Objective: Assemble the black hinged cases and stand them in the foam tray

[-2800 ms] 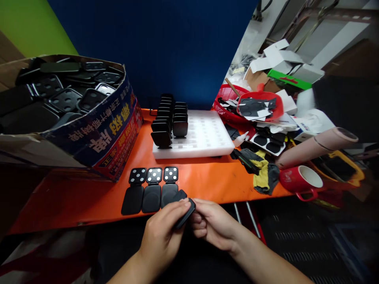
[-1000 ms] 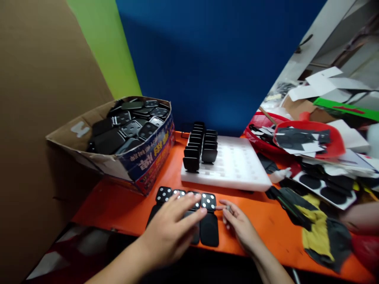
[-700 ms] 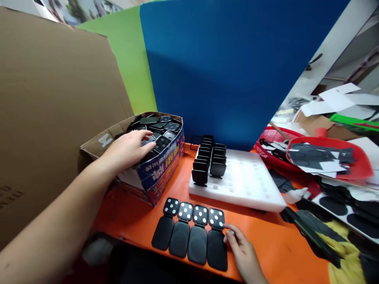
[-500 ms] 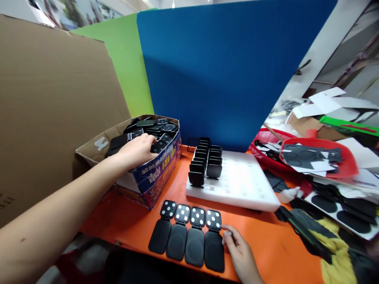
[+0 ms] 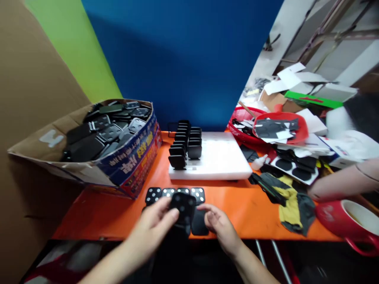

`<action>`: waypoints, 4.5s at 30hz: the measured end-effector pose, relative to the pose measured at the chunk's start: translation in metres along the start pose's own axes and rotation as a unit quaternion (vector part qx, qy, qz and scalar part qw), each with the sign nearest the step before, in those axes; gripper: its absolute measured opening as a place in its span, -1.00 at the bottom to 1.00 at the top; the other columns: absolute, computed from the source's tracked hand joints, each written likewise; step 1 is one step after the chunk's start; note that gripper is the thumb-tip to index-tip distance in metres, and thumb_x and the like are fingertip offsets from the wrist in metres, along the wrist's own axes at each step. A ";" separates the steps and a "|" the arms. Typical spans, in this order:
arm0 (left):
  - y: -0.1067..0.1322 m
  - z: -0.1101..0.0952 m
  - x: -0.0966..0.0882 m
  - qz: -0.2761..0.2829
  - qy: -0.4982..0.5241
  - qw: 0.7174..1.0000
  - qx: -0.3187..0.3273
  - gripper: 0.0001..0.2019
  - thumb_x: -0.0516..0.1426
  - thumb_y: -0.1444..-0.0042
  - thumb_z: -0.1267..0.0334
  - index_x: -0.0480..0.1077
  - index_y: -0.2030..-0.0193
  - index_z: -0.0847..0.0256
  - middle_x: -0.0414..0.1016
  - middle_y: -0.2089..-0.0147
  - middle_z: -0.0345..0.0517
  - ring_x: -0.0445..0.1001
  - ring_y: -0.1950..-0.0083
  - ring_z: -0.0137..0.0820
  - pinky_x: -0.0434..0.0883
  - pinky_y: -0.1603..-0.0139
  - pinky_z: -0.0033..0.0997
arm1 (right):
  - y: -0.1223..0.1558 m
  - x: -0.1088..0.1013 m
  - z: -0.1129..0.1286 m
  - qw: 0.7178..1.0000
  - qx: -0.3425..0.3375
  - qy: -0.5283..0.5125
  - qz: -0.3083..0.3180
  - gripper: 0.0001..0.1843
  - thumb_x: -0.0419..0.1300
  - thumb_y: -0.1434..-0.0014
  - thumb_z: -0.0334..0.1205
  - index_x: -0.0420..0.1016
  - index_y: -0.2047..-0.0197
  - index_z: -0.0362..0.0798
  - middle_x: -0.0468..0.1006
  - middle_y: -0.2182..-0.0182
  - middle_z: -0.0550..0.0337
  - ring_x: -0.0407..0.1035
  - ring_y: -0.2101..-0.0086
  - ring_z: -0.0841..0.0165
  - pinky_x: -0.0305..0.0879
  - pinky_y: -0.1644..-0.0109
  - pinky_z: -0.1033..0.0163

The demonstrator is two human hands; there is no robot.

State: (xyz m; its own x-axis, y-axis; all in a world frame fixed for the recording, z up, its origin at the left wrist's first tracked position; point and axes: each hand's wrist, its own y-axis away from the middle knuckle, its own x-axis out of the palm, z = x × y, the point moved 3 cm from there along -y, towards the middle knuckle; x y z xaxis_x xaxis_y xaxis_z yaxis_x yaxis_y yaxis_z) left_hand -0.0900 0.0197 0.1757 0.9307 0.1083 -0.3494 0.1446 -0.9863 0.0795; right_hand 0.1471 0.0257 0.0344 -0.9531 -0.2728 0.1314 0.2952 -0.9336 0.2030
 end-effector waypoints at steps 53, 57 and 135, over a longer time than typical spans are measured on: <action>0.064 0.106 0.135 0.170 0.003 0.985 -0.028 -0.71 0.02 -0.04 0.40 0.37 0.07 0.23 0.49 0.08 0.04 0.43 0.02 -0.16 0.27 -0.11 -0.16 | 0.021 0.024 0.050 0.848 -0.173 0.493 0.085 -0.69 0.05 -0.20 0.01 0.36 0.36 -0.08 0.44 0.41 0.17 0.28 0.39 0.37 0.13 0.31 0.30; 0.062 0.108 0.137 0.165 -0.001 0.986 -0.028 -0.69 0.03 -0.03 0.41 0.37 0.06 0.23 0.49 0.08 0.04 0.43 0.02 -0.16 0.28 -0.10 -0.17 | 0.017 0.022 0.046 0.852 -0.178 0.484 0.093 -0.68 0.05 -0.21 0.00 0.36 0.36 -0.08 0.45 0.40 0.16 0.29 0.37 0.37 0.14 0.30 0.30; 0.064 0.088 0.138 0.215 0.041 0.976 -0.012 -0.61 -0.01 -0.11 0.31 0.30 -0.10 0.26 0.50 0.08 0.06 0.42 -0.03 -0.14 0.35 -0.03 -0.17 | 0.037 0.036 0.035 0.866 -0.201 0.451 0.076 -0.74 0.07 -0.18 -0.19 0.28 0.52 -0.08 0.37 0.55 0.23 0.23 0.46 0.41 0.12 0.32 0.29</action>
State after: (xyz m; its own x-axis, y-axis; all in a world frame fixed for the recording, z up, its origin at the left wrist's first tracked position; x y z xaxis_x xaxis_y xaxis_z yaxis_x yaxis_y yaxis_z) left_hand 0.0181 -0.0393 0.0509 0.9304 -0.3045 -0.2038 -0.2582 -0.9395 0.2251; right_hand 0.1261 -0.0104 0.0807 -0.6235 -0.3019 -0.7212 0.5476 -0.8270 -0.1272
